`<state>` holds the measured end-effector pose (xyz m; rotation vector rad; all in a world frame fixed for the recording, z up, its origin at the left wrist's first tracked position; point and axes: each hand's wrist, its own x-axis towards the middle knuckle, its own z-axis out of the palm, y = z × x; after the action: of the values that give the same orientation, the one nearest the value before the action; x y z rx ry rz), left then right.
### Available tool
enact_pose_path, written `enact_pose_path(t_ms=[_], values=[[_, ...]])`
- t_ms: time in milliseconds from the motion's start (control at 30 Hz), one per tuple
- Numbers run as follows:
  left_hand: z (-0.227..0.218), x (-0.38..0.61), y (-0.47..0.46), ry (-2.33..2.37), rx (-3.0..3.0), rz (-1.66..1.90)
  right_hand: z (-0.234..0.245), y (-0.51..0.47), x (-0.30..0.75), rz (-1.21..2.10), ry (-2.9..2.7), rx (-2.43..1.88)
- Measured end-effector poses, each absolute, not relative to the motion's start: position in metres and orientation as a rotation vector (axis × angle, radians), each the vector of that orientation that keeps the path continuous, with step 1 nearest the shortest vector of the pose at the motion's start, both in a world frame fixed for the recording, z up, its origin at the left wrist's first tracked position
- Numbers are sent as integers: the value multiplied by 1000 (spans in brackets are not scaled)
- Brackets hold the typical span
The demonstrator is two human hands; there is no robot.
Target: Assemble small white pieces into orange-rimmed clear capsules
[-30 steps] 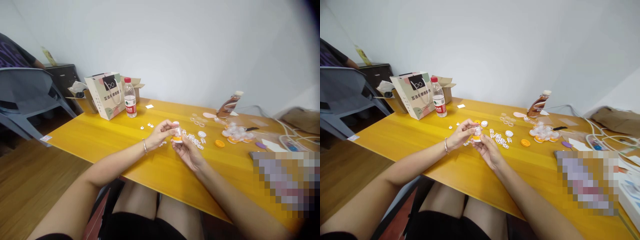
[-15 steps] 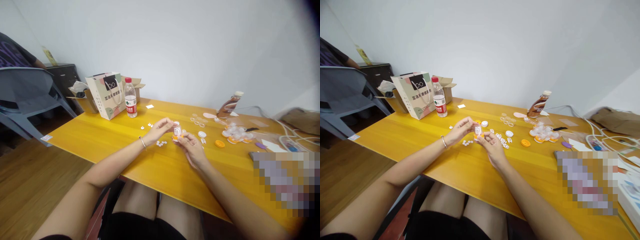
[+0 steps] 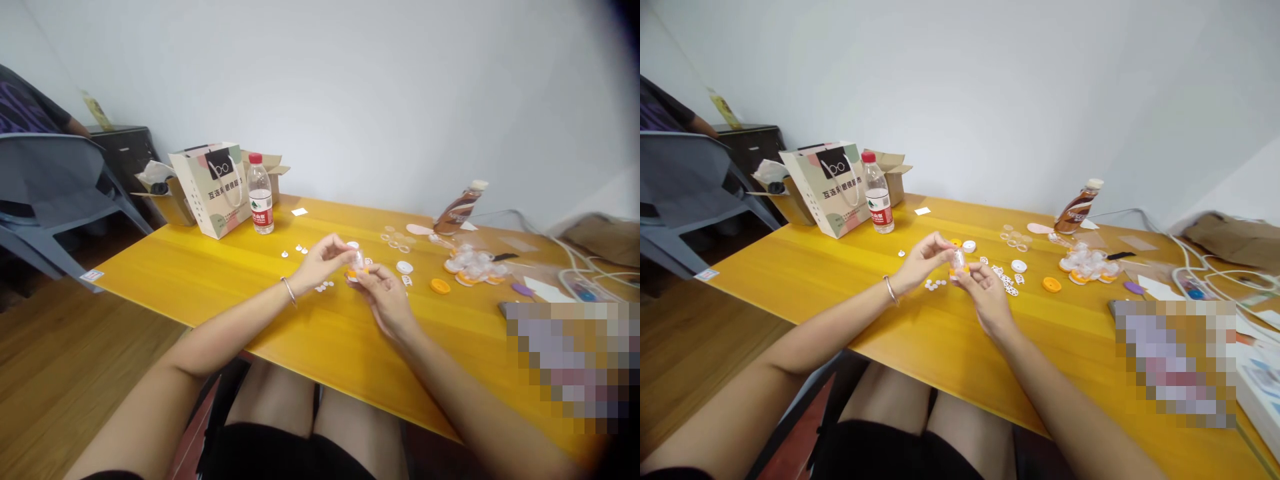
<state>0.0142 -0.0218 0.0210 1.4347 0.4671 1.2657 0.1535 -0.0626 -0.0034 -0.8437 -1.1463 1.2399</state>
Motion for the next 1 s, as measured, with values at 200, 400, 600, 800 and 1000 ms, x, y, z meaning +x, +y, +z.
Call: enact_pose_path(t_ms=[200,400,600,800,1000], values=[[21,13,-21,418,1377,1197,-3,-65,152,1391,-1153,-831],[16,23,-24,581,1317,1344,-5,-67,147,1275,-1130,-848],[18,9,-17,473,1390,1171,-5,-64,154,1353,-1080,-829],[6,24,-28,663,1512,1440,-7,-63,152,1099,-1151,-833],[15,13,-18,587,1540,1254,-11,-58,158,1261,-1134,-849]])
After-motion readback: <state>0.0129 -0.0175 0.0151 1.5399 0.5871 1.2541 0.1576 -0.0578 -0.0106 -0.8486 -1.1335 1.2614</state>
